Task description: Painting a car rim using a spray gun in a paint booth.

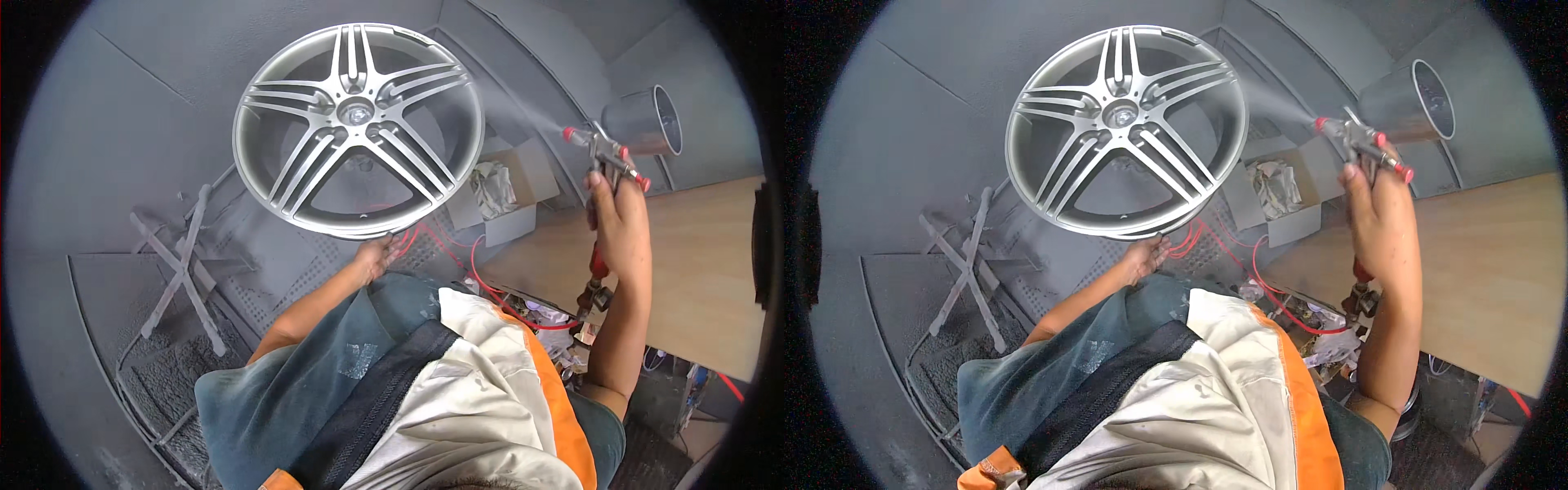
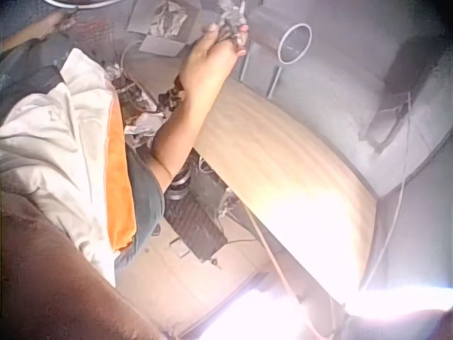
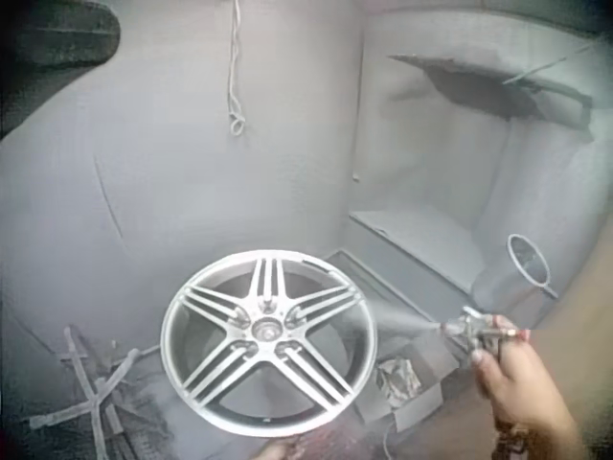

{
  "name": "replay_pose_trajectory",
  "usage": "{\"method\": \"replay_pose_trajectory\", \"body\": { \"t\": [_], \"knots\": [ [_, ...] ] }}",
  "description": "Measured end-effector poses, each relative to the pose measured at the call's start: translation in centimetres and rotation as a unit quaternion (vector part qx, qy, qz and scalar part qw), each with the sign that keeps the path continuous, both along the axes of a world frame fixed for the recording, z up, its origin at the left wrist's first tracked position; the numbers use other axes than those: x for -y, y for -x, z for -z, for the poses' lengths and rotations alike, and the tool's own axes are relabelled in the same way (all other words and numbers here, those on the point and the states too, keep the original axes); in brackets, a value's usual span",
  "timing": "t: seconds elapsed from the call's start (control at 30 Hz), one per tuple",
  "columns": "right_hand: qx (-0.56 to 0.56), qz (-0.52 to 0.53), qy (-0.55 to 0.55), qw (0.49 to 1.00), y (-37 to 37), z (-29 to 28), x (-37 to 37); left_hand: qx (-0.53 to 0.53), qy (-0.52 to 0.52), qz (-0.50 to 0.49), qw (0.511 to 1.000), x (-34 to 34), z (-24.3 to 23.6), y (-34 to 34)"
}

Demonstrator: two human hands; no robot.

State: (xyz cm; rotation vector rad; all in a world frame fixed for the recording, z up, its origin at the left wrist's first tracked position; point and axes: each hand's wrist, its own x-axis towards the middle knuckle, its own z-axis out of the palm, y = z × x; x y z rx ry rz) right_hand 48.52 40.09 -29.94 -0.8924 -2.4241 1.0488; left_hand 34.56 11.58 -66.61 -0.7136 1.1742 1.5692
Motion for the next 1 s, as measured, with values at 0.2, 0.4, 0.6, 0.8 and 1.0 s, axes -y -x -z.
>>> {"method": "replay_pose_trajectory", "body": {
  "t": [0.2,0.4,0.6,0.8,1.0],
  "knots": [
    [0.037,-0.023,-0.053,0.998,1.5,-1.1,-2.8,0.001,0.007,-0.006,1.000,1.5,0.1,0.2],
    [0.037,-0.104,0.131,0.985,2.9,-4.3,1.3,-0.023,0.014,0.000,1.000,4.0,-0.4,0.3],
    [0.027,-0.179,0.109,0.977,3.8,-4.2,3.0,-0.086,0.042,0.032,0.995,6.2,-1.8,1.2],
    [0.035,-0.091,-0.061,0.993,2.7,-2.5,1.2,-0.140,0.061,0.082,0.985,9.8,-2.1,3.7],
    [0.013,-0.117,0.110,0.987,2.4,-4.0,3.5,-0.179,0.057,0.071,0.980,15.3,-0.1,8.2]
  ]
}}
